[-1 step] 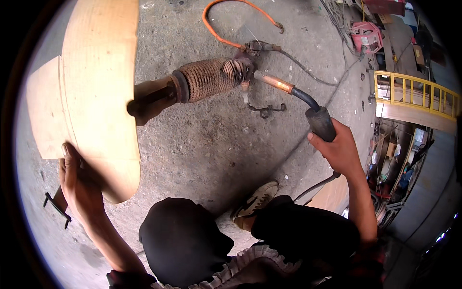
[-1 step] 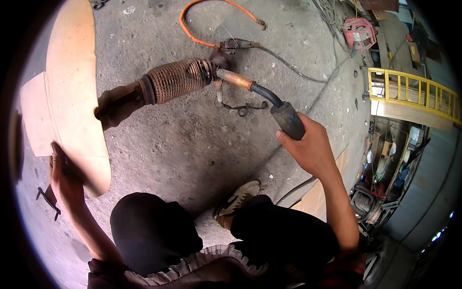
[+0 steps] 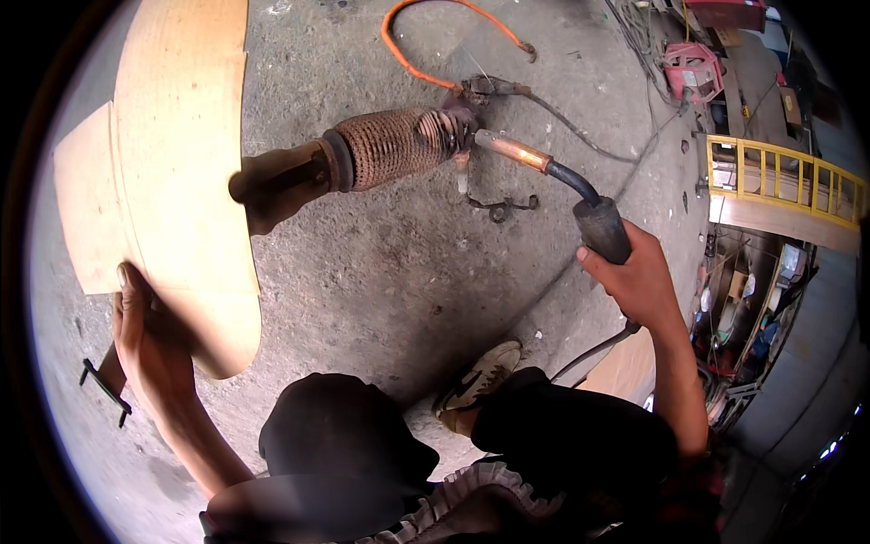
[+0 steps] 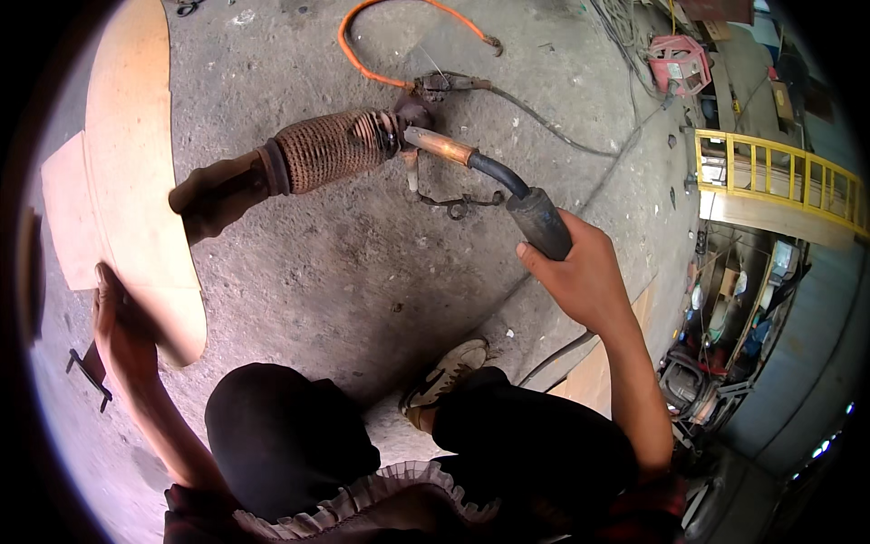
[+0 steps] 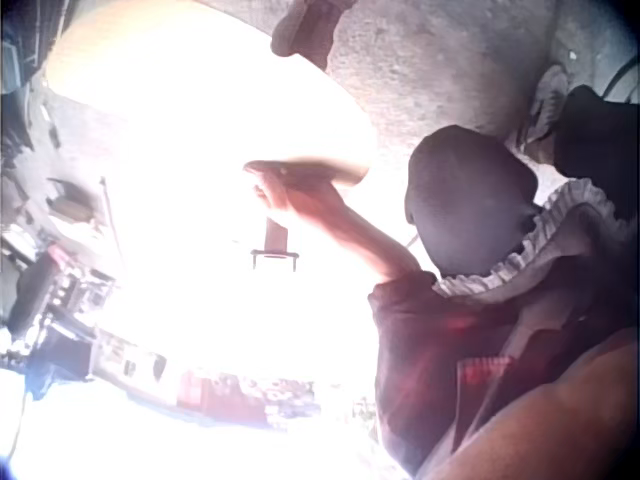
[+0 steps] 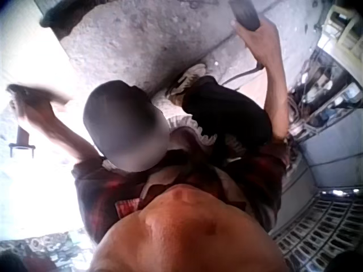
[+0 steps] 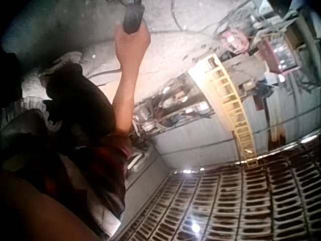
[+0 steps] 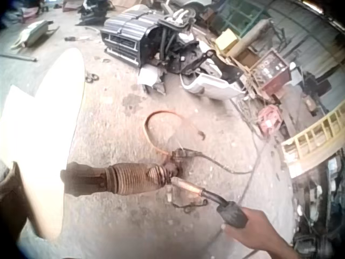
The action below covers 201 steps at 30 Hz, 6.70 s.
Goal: The person welds a metal exhaust pipe on the floor using a welding torch, holding a piece of cardboard near the welding arc.
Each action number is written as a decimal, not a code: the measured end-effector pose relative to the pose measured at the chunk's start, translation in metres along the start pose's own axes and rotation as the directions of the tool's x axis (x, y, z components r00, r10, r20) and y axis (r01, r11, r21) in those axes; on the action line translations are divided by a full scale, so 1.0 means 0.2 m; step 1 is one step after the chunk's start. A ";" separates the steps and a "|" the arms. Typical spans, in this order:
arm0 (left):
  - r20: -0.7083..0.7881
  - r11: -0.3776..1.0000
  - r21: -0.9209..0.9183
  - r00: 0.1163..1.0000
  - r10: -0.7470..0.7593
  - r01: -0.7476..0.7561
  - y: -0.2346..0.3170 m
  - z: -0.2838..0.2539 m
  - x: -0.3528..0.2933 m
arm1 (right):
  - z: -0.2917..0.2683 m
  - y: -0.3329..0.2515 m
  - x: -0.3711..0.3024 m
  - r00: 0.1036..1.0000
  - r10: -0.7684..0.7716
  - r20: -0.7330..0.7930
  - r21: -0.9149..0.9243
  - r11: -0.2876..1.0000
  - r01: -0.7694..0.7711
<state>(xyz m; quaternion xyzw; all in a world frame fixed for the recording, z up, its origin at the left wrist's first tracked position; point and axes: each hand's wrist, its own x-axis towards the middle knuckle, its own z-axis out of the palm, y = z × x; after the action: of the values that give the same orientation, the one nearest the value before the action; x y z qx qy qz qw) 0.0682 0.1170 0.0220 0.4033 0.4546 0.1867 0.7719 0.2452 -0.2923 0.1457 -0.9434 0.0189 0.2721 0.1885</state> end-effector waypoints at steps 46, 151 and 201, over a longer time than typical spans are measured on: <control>0.069 0.993 -0.030 0.990 0.119 -0.117 -0.07 -0.05 0.07 | 0.00 0.28 0.36 0.961 -0.257 0.102 0.093 0.964 0.248; 0.288 0.918 0.336 0.951 0.113 -0.211 -0.28 0.30 -0.29 | 0.02 0.18 0.32 0.958 -0.264 0.108 0.068 0.964 0.258; 0.266 0.927 0.333 0.960 0.084 -0.173 -0.27 0.27 -0.29 | 0.01 0.15 0.31 0.950 -0.287 0.118 0.030 0.958 0.286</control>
<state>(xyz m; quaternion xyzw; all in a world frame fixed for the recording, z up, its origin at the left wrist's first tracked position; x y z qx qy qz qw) 0.0805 0.0210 0.0252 0.5844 0.3533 0.1011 0.7235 0.2935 -0.3156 0.1014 -0.9167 -0.1280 0.2985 0.2328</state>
